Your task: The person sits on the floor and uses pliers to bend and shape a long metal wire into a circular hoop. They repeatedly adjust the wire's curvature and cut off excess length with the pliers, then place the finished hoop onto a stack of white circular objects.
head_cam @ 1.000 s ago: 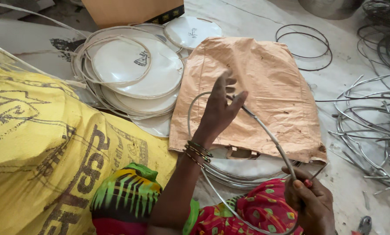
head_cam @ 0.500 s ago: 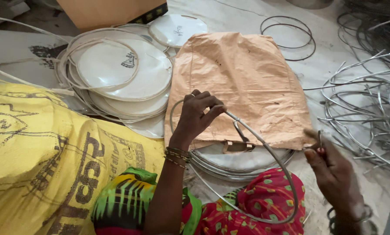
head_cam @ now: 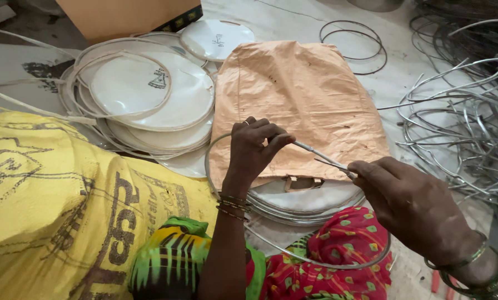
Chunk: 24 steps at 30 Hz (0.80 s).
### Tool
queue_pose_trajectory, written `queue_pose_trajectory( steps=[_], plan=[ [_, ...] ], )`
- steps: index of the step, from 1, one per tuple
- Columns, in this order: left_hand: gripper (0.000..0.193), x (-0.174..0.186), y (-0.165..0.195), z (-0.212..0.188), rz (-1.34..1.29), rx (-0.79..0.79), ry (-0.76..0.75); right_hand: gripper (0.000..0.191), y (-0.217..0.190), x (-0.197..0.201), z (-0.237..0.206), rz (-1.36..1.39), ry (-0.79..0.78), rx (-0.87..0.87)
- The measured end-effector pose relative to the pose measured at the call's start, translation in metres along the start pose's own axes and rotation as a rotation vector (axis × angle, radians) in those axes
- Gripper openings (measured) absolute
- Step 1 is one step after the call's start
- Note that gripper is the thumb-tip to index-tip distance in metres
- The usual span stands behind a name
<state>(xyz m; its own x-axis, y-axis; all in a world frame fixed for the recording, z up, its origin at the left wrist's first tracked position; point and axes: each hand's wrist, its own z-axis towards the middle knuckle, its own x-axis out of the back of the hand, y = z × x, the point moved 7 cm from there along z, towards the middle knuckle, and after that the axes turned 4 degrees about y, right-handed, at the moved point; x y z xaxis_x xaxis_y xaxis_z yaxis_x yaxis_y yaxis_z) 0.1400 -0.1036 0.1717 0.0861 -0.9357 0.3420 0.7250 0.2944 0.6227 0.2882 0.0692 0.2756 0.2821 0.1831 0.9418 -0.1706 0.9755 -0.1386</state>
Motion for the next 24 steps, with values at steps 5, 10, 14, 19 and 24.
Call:
queue_pose_trajectory(
  steps=[5, 10, 14, 19, 24],
  plan=[
    [0.021, 0.003, 0.004, -0.001, -0.027, 0.009, -0.012, 0.031, 0.004, -0.002, -0.003, -0.065, -0.045, -0.102],
    [0.020, 0.004, 0.011, -0.001, -0.019, 0.003, -0.026, 0.033, 0.007, -0.001, -0.005, -0.077, -0.054, -0.103],
    [0.020, 0.005, 0.016, -0.001, -0.023, -0.007, -0.025, 0.034, 0.009, -0.004, -0.006, -0.077, -0.044, -0.074],
    [0.022, 0.002, 0.016, -0.001, -0.013, -0.002, -0.024, 0.030, 0.011, -0.007, -0.006, -0.020, 0.009, -0.022],
    [0.021, 0.000, 0.014, 0.000, -0.011, 0.002, -0.023, 0.032, 0.012, -0.007, -0.004, -0.025, 0.016, -0.014]
  ],
)
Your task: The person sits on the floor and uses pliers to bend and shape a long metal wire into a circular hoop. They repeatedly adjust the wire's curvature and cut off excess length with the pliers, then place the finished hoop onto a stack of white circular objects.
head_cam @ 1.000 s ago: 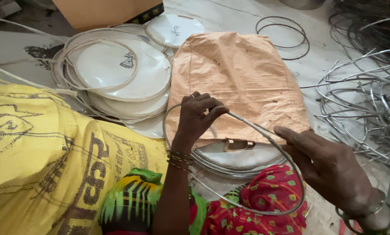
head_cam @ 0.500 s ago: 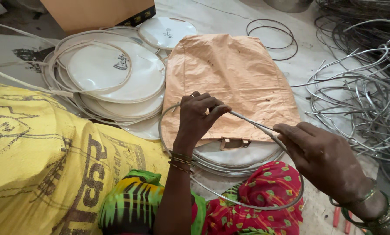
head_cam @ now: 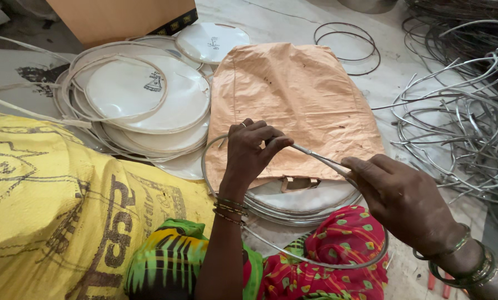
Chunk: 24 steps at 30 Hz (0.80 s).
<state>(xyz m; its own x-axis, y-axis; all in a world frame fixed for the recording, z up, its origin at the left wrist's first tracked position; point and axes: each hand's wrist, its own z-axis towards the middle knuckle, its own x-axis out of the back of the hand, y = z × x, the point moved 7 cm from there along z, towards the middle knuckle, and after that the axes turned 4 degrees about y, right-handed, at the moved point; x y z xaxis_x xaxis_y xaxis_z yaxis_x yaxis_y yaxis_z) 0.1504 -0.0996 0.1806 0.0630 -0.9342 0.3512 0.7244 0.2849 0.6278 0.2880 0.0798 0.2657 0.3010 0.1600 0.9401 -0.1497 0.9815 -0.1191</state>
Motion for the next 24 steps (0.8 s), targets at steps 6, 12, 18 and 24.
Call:
queue_pose_trajectory(
  steps=[6, 12, 18, 24],
  plan=[
    [0.021, -0.001, -0.003, 0.000, -0.005, 0.010, -0.010, 0.033, -0.002, -0.001, 0.001, -0.032, -0.018, -0.012],
    [0.020, -0.001, -0.003, 0.000, -0.006, 0.012, -0.002, 0.033, -0.006, 0.001, 0.000, -0.005, -0.002, 0.015],
    [0.020, 0.001, 0.000, 0.000, -0.021, 0.008, -0.009, 0.030, -0.008, 0.002, 0.000, -0.001, 0.020, 0.038],
    [0.019, 0.000, 0.000, 0.000, -0.033, 0.011, 0.002, 0.032, -0.011, 0.003, -0.001, -0.014, 0.066, 0.094]
  ],
)
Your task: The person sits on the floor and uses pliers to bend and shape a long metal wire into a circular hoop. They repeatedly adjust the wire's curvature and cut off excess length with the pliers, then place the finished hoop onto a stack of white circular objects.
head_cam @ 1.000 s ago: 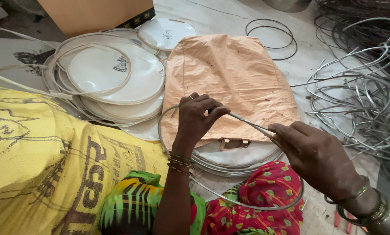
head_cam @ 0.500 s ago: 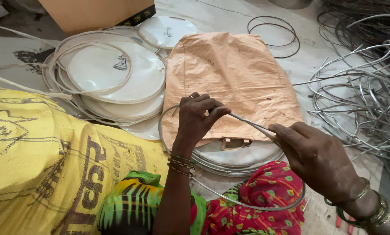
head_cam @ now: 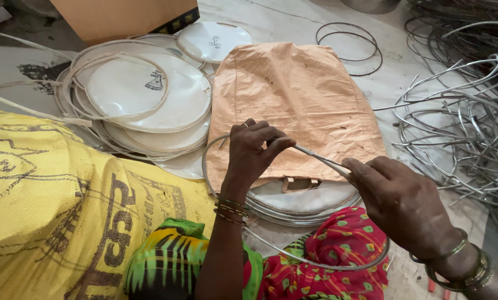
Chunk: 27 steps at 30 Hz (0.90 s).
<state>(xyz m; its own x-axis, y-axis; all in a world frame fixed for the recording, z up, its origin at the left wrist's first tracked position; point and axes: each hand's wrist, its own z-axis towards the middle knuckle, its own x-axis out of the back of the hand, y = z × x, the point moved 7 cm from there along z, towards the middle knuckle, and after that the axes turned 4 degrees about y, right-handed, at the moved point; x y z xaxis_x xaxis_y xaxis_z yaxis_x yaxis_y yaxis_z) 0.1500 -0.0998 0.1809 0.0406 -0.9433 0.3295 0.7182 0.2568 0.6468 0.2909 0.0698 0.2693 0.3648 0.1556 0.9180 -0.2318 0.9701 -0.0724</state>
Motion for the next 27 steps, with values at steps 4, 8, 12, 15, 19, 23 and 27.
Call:
queue_pose_trajectory(
  steps=[4, 8, 12, 15, 19, 23, 27],
  plan=[
    [0.020, -0.005, -0.003, -0.001, -0.008, -0.004, -0.019, 0.036, 0.005, -0.007, 0.001, 0.002, -0.028, -0.001],
    [0.020, -0.009, -0.005, -0.002, 0.005, -0.035, -0.007, 0.039, 0.024, -0.028, 0.009, 0.214, -0.170, -0.122],
    [0.019, -0.011, -0.006, -0.003, -0.044, -0.046, -0.018, 0.029, 0.031, -0.032, 0.021, 0.346, -0.191, 0.019],
    [0.026, -0.012, -0.010, -0.003, -0.038, -0.022, -0.042, 0.022, 0.037, -0.042, 0.032, 0.365, -0.270, 0.120],
    [0.030, -0.014, -0.015, -0.001, -0.068, -0.031, -0.046, 0.024, 0.061, -0.068, 0.045, 0.464, -0.407, 0.070],
    [0.030, -0.018, -0.023, 0.002, -0.116, -0.021, -0.049, 0.026, 0.086, -0.098, 0.047, 0.761, -0.434, 0.029],
    [0.029, -0.024, -0.033, 0.003, -0.113, -0.006, -0.055, 0.027, 0.106, -0.140, 0.041, 1.018, -0.454, -0.035]
  ],
)
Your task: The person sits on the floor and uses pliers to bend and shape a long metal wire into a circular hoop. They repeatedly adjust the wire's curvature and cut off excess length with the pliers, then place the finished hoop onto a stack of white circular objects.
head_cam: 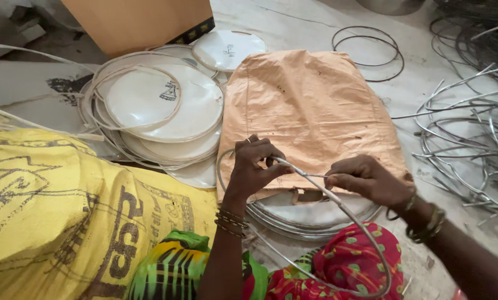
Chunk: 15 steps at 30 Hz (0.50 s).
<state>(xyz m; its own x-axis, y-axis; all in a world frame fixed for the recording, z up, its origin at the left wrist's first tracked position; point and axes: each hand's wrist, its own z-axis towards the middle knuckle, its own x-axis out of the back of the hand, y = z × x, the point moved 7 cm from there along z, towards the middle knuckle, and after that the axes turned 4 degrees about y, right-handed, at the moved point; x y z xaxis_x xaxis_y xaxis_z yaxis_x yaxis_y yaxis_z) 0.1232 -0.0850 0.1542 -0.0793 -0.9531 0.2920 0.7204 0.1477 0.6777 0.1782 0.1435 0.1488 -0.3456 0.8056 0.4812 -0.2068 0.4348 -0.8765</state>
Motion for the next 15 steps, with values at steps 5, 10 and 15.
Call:
queue_pose_trajectory(
  steps=[5, 10, 15],
  plan=[
    [0.026, -0.003, -0.014, 0.000, -0.032, 0.028, -0.014, 0.035, 0.052, -0.034, 0.005, 0.574, 0.074, -0.034],
    [0.025, -0.006, -0.021, -0.002, -0.023, -0.001, -0.011, 0.034, 0.083, -0.081, 0.013, 0.977, 0.070, -0.011],
    [0.024, -0.007, -0.027, -0.002, -0.051, 0.048, -0.018, 0.032, 0.097, -0.102, 0.022, 1.249, 0.023, 0.044]
  ],
)
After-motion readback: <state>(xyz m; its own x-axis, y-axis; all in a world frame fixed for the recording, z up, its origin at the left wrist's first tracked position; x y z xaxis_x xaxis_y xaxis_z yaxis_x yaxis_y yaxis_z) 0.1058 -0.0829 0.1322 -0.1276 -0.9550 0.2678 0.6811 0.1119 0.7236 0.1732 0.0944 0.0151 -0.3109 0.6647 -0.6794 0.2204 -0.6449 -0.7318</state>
